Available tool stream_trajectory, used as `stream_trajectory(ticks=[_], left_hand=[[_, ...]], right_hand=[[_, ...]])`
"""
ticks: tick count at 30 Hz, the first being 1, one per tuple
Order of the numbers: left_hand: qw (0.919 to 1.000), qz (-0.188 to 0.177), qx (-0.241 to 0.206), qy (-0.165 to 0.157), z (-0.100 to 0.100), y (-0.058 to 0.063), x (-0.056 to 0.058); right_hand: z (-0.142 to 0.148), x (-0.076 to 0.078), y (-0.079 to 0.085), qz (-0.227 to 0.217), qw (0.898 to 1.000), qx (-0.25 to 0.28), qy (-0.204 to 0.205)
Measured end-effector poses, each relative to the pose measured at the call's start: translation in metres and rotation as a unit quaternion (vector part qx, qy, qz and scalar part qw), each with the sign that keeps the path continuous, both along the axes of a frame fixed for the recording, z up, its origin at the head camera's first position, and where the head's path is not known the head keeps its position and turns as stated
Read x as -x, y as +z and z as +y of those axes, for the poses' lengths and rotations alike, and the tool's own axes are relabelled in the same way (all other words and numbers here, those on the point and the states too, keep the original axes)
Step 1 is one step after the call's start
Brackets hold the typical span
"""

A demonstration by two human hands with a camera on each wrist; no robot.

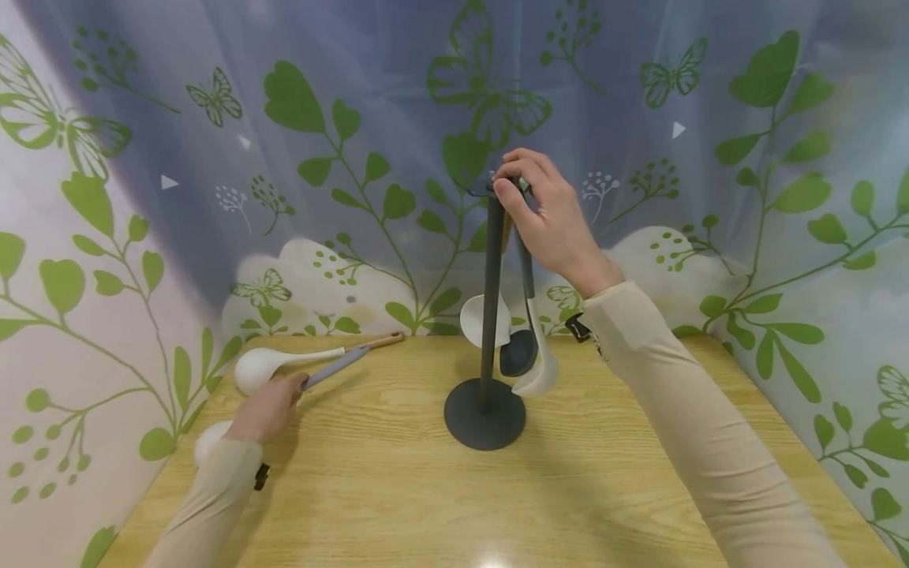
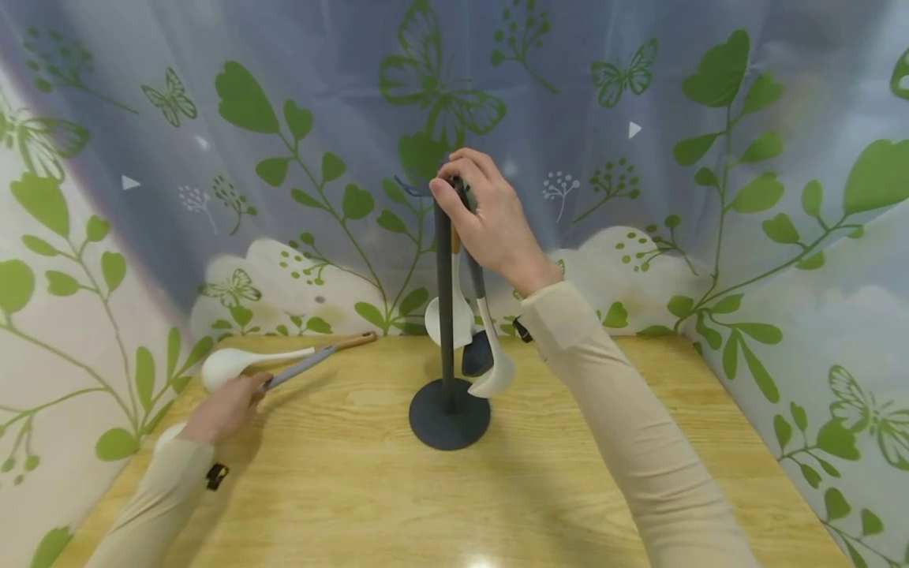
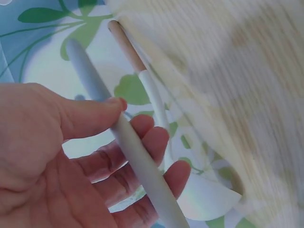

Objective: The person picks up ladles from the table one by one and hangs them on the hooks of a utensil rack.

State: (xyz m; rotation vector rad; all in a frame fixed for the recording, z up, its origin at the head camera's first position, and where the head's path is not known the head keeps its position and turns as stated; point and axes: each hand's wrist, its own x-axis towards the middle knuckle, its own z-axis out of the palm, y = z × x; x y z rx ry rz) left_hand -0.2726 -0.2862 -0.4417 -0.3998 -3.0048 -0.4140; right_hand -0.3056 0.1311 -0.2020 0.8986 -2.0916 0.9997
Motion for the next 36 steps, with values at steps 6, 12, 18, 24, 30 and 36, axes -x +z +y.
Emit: stream_trajectory(ticks=[6,12,18,24,30,36], left_hand=[[0.9986,0.05,-0.016,-0.004,0.008,0.005,0.002],[0.9953,0.089,-0.037,-0.001,0.022,0.01,0.004],[0.9899,0.119,-0.076,0.015,0.045,0.018,0.011],[0.9819,0.147,-0.119,0.007,0.063,0.027,0.015],[0.9794,0.138,-0.148,0.009,0.076,0.036,0.019],[0.9738,0.131,-0.186,0.003,0.091,0.05,0.022]], right_hand=[[0.001,0.008,-0.003,0.007,1.0,-0.005,-0.002],[0.0,0.008,-0.004,0.016,1.0,-0.01,-0.004],[-0.002,0.009,-0.004,0.016,1.0,-0.008,-0.007],[-0.004,0.009,-0.003,0.016,1.0,-0.017,-0.008],[-0.002,0.009,-0.004,0.014,1.0,-0.018,-0.016],[-0.001,0.008,-0.005,0.012,1.0,-0.02,-0.019]])
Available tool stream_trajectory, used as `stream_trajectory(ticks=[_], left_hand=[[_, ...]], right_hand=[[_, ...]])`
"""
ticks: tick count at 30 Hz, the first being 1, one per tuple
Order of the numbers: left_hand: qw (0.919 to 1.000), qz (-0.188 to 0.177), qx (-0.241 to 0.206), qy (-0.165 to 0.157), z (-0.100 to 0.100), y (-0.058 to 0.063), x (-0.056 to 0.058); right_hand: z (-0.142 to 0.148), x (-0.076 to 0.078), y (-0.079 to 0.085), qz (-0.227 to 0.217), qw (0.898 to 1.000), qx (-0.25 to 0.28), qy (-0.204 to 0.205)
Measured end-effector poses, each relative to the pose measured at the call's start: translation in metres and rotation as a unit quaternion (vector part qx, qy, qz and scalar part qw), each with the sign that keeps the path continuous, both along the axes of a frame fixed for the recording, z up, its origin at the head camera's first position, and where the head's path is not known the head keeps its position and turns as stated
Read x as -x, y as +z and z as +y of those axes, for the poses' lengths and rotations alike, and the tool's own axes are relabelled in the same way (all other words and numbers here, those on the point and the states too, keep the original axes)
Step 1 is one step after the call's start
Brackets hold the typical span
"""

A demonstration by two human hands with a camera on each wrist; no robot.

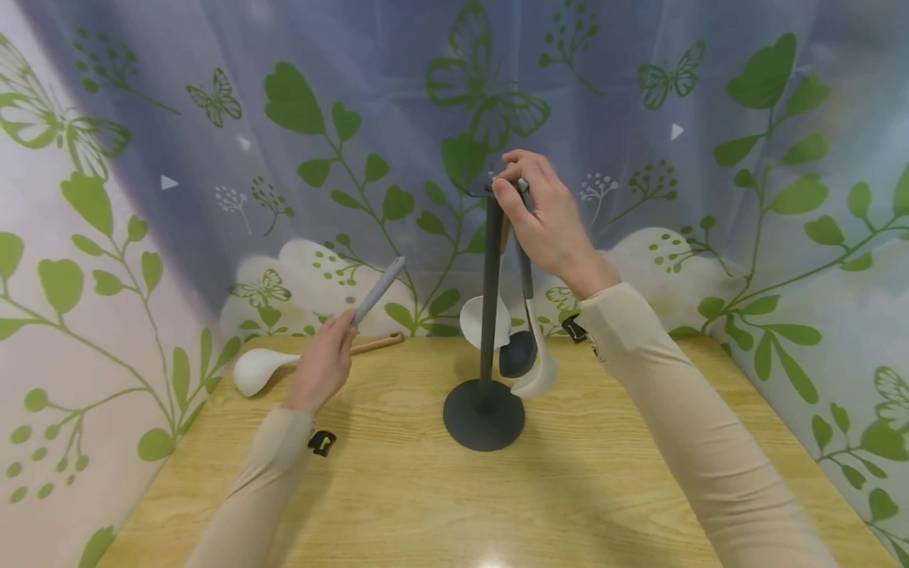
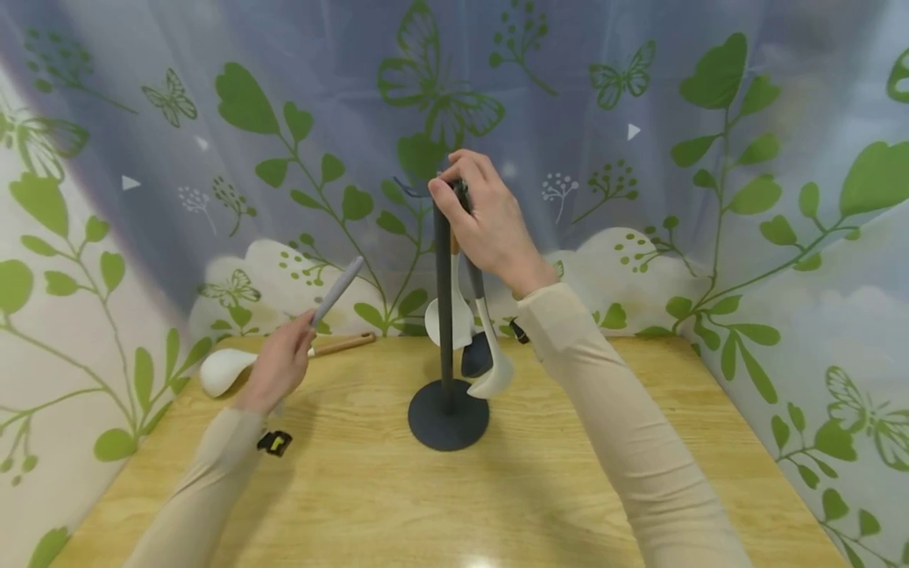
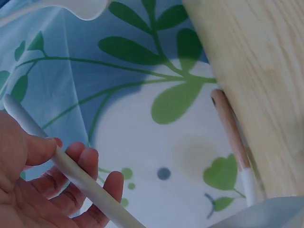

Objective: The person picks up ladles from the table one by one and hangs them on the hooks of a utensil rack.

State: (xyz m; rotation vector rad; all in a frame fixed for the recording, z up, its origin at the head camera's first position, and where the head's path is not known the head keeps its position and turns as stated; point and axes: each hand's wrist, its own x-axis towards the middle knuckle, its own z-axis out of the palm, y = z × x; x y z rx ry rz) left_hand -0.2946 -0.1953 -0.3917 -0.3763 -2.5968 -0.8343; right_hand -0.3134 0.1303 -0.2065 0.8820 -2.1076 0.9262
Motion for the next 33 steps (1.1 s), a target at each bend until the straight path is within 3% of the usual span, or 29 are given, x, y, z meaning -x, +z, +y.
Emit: stream_trajectory(ticks=[9,17,33], left_hand=[[0.998,0.046,-0.039,-0.016,0.024,0.02,0.007],[0.9914,0.096,-0.078,-0.043,0.051,0.041,0.017],[0.9882,0.109,-0.087,-0.064,0.073,0.076,0.023]], right_hand=[[-0.001,-0.001,-0.001,-0.008,1.0,0.0,0.002],[0.001,-0.001,-0.004,-0.003,1.0,0.007,0.001],[-0.003,-0.001,-0.001,0.007,1.0,0.009,0.008]])
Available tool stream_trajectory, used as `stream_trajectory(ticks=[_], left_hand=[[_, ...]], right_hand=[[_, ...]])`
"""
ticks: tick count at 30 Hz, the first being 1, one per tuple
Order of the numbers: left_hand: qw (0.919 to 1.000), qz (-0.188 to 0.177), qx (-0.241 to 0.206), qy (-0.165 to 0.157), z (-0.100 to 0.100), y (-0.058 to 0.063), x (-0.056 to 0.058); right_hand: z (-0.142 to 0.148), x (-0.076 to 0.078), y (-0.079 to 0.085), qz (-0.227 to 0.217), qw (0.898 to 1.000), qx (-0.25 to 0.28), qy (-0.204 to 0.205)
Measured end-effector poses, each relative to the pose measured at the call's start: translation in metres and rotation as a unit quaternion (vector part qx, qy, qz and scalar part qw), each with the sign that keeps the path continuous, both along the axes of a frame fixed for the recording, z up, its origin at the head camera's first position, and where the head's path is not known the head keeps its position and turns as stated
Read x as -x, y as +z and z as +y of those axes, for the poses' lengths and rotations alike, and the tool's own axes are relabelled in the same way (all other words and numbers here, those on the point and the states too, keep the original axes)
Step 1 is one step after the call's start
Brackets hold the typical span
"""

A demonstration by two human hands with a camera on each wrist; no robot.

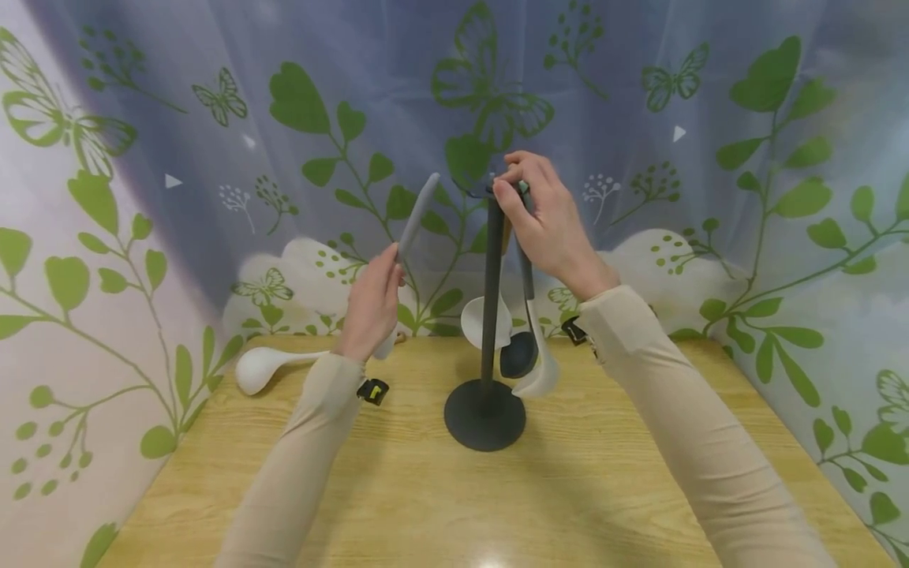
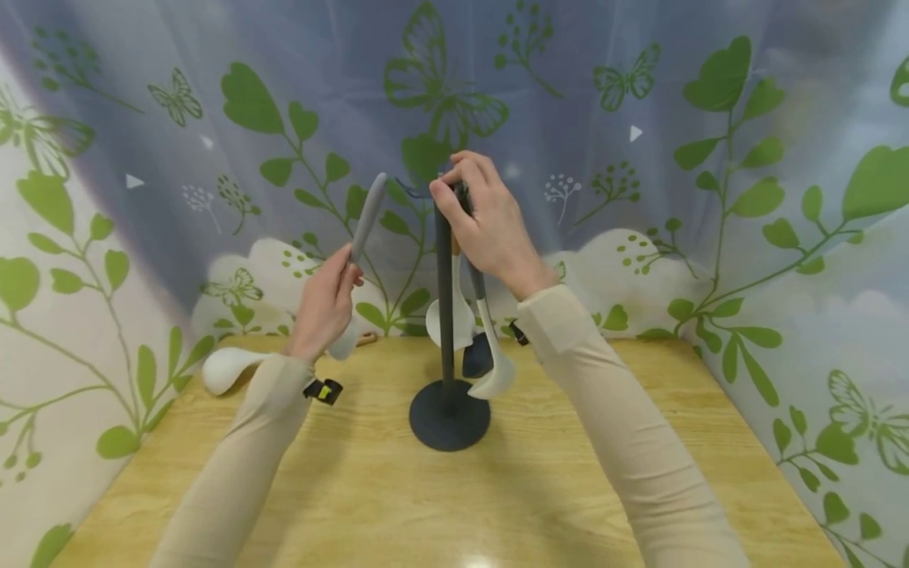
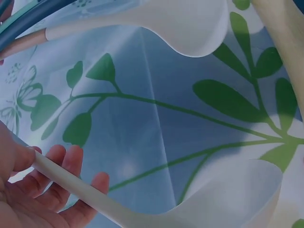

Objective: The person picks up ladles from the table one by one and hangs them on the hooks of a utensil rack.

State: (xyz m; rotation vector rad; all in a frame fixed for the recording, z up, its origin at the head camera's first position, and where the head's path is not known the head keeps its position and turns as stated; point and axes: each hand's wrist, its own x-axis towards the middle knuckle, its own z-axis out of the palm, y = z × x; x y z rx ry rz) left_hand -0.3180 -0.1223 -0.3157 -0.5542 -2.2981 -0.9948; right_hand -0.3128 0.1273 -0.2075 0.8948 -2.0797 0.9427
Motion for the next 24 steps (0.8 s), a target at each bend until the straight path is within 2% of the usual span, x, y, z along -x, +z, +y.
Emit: stream_trajectory(ticks=[7,13,19,24], left_hand=[[0.9998,0.014,0.012,-0.012,0.012,0.01,0.008],[0.9994,0.029,0.021,-0.004,0.02,0.017,0.013],[0.9995,0.012,0.03,-0.005,0.022,0.017,0.016],[0.9993,0.001,0.031,-0.02,0.021,0.016,0.021]], right_hand=[[0.0,0.0,0.0,-0.002,1.0,0.003,0.0],[0.0,0.001,0.0,-0.001,1.0,0.002,-0.002],[0.0,0.001,0.0,-0.003,1.0,-0.001,-0.004],[0.0,0.001,0.0,-0.001,1.0,-0.004,-0.005]])
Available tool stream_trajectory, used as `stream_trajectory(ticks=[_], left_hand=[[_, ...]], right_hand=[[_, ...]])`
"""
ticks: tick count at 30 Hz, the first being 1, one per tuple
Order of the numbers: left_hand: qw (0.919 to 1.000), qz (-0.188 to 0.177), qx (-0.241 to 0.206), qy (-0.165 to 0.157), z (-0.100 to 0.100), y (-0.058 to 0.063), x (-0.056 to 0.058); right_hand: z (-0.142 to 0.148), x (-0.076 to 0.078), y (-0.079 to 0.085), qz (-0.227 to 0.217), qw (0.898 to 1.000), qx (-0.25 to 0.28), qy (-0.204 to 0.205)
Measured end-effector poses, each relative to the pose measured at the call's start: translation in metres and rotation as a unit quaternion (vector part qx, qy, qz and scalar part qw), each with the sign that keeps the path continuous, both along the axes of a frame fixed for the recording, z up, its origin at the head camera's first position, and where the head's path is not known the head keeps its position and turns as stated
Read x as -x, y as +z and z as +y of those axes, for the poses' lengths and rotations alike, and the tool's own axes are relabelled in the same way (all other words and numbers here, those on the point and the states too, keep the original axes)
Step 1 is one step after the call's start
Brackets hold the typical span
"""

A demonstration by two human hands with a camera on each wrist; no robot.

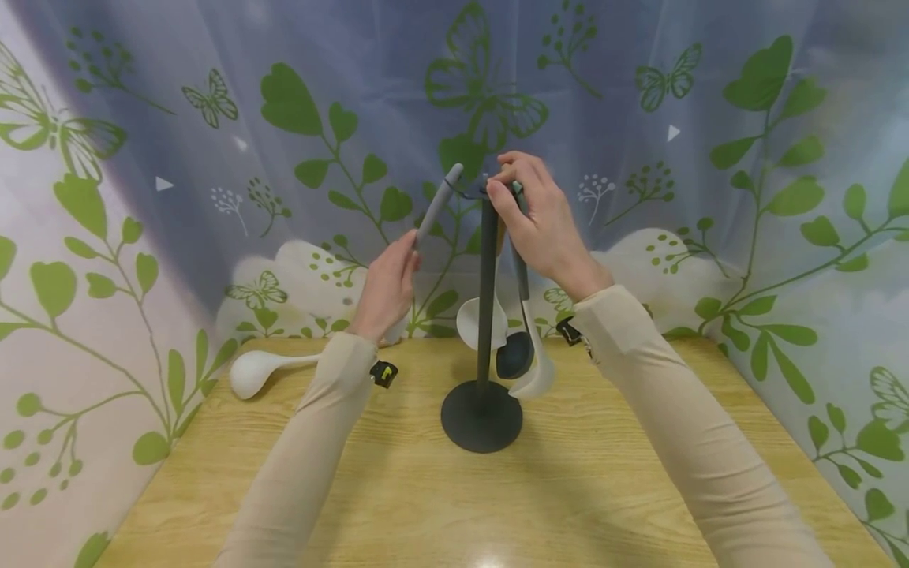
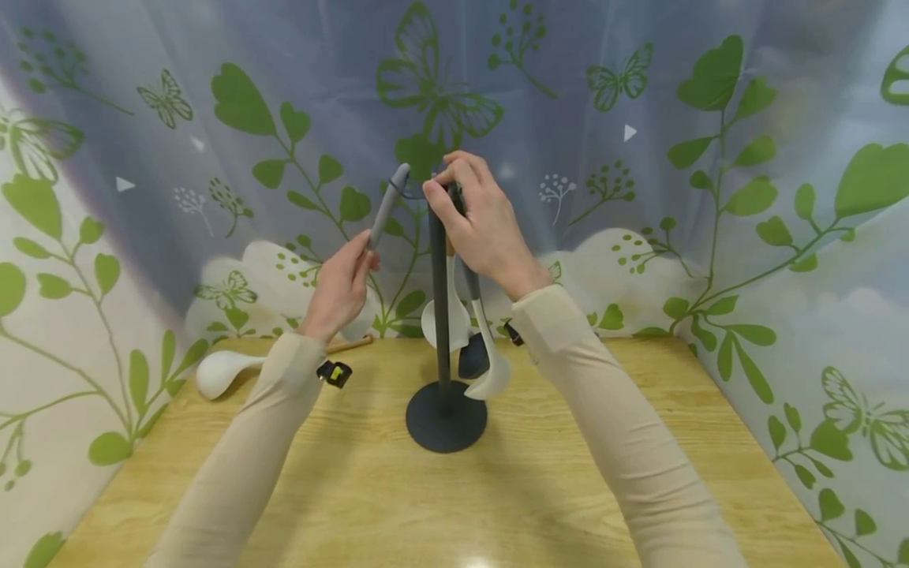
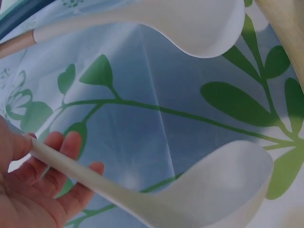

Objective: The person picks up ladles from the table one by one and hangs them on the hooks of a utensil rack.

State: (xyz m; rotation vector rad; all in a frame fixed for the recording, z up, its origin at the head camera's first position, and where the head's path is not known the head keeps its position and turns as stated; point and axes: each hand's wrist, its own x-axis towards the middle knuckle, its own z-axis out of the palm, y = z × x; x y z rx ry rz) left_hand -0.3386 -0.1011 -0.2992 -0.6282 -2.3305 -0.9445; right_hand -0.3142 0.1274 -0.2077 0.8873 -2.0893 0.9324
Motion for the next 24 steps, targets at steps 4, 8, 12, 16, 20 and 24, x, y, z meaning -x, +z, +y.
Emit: stream_trajectory(ticks=[4,8,12,16,20,24], left_hand=[[0.9997,-0.017,-0.006,-0.014,0.001,-0.001,0.006],[0.9994,-0.015,-0.014,-0.029,0.005,-0.005,0.012],[0.9984,-0.009,-0.022,-0.052,0.011,-0.011,0.018],[0.9975,-0.024,-0.026,-0.061,0.015,-0.016,0.019],[0.9971,-0.019,-0.031,-0.067,0.019,-0.018,0.02],[0.9959,-0.011,-0.033,-0.084,0.022,-0.018,0.022]], right_hand=[[0.0,0.0,0.001,0.001,1.0,0.0,0.0],[0.0,-0.001,0.001,-0.003,1.0,-0.001,-0.001],[0.0,-0.001,0.0,-0.008,1.0,-0.003,-0.003],[-0.001,-0.001,0.0,-0.01,1.0,-0.003,-0.003],[0.0,0.0,-0.001,-0.005,1.0,0.0,0.001],[0.0,0.001,0.0,0.001,1.0,0.001,-0.001]])
